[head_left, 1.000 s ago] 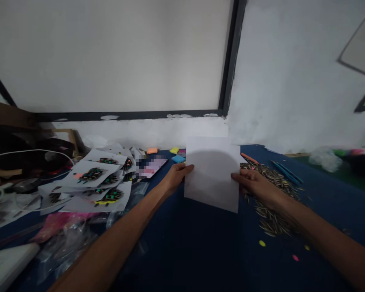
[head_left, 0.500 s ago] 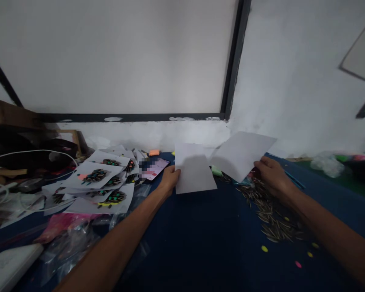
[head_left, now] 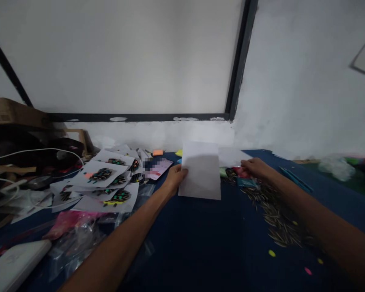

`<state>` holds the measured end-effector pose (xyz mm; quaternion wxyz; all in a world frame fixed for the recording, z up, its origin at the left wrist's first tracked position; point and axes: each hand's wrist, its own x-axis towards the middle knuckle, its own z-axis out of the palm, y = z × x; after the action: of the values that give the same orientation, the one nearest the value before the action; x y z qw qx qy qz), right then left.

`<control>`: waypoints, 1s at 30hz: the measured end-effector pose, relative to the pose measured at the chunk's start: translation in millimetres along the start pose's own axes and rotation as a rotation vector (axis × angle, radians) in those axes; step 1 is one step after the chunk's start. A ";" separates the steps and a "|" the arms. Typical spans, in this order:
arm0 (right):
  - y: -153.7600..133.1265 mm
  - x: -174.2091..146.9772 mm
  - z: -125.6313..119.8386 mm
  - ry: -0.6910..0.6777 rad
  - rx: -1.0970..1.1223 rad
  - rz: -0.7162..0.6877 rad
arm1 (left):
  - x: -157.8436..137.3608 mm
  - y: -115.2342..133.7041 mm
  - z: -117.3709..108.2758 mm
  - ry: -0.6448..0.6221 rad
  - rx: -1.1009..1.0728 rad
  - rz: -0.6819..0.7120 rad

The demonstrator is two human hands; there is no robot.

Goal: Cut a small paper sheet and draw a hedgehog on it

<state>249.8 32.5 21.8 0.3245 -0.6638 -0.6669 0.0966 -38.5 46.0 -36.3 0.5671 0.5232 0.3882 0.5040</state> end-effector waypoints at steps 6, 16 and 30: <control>-35.2 -42.9 -14.6 -0.163 0.132 0.049 | -9.7 19.0 12.5 -0.099 -0.085 0.196; -48.2 -88.1 3.0 -0.197 0.388 -0.151 | -11.9 31.8 7.1 -0.404 0.102 0.257; -39.0 -125.3 3.0 -0.509 -0.008 -0.371 | -10.1 -2.3 10.2 -0.336 0.773 0.397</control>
<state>204.5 -89.3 3.1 0.1564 -0.4865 -0.8369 0.1962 -30.2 34.2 -37.9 0.2781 0.8347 0.3426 0.3294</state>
